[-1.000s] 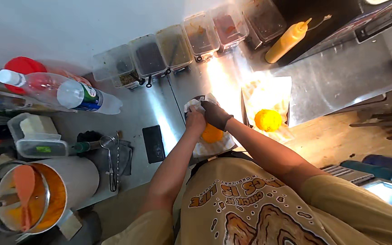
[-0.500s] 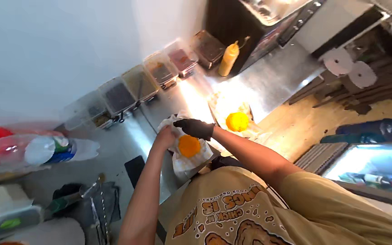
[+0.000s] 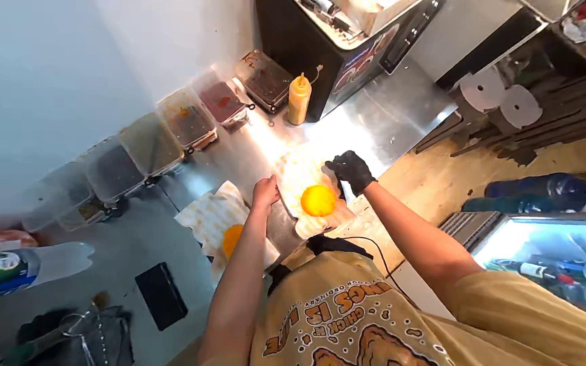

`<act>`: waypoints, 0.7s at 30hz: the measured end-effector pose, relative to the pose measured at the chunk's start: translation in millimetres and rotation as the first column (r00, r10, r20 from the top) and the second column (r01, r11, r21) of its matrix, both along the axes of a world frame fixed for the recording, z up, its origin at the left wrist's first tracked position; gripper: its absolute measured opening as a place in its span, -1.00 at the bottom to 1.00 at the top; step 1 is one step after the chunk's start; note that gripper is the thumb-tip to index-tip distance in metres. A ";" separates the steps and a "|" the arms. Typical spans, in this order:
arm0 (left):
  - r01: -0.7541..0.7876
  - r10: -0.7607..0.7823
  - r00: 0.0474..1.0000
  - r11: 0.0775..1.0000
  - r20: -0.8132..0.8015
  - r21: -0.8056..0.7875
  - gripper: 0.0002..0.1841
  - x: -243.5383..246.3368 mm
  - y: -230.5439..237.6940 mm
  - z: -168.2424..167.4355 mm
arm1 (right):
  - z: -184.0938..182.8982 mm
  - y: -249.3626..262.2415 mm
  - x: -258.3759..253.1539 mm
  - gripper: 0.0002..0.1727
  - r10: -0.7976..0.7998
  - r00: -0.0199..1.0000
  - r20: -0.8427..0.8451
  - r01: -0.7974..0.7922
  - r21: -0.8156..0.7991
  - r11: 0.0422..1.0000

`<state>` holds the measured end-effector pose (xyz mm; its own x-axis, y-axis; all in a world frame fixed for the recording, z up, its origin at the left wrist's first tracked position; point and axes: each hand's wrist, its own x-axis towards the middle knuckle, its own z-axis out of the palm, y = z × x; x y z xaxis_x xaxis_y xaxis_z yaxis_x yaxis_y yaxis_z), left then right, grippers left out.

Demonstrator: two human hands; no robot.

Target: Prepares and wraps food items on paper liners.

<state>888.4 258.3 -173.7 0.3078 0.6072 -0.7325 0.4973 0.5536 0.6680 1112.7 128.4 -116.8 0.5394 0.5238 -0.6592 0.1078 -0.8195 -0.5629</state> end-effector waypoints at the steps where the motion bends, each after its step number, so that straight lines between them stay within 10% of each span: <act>1: -0.035 0.035 0.999 0.999 -0.007 0.009 -0.45 6.9 -1.1 -3.7 | -26.4 -1.9 3.2 -0.37 0.027 0.993 0.116 -0.036 0.072 0.997; 14: -0.234 0.233 0.972 0.971 0.024 0.047 -0.55 12.2 -31.1 -6.6 | -53.2 2.5 16.9 -0.63 0.258 0.953 0.158 -0.275 0.100 0.956; 21: -0.039 0.072 0.987 0.976 -0.147 0.216 -0.64 11.9 -39.5 -11.8 | -56.8 6.9 34.3 -0.67 0.342 0.935 0.090 -0.349 0.065 0.935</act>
<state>900.3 218.7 -185.5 0.1634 0.7665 -0.6211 0.5751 0.4376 0.6913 1147.1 135.4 -173.6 0.3629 0.7350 -0.5728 0.4215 -0.6777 -0.6026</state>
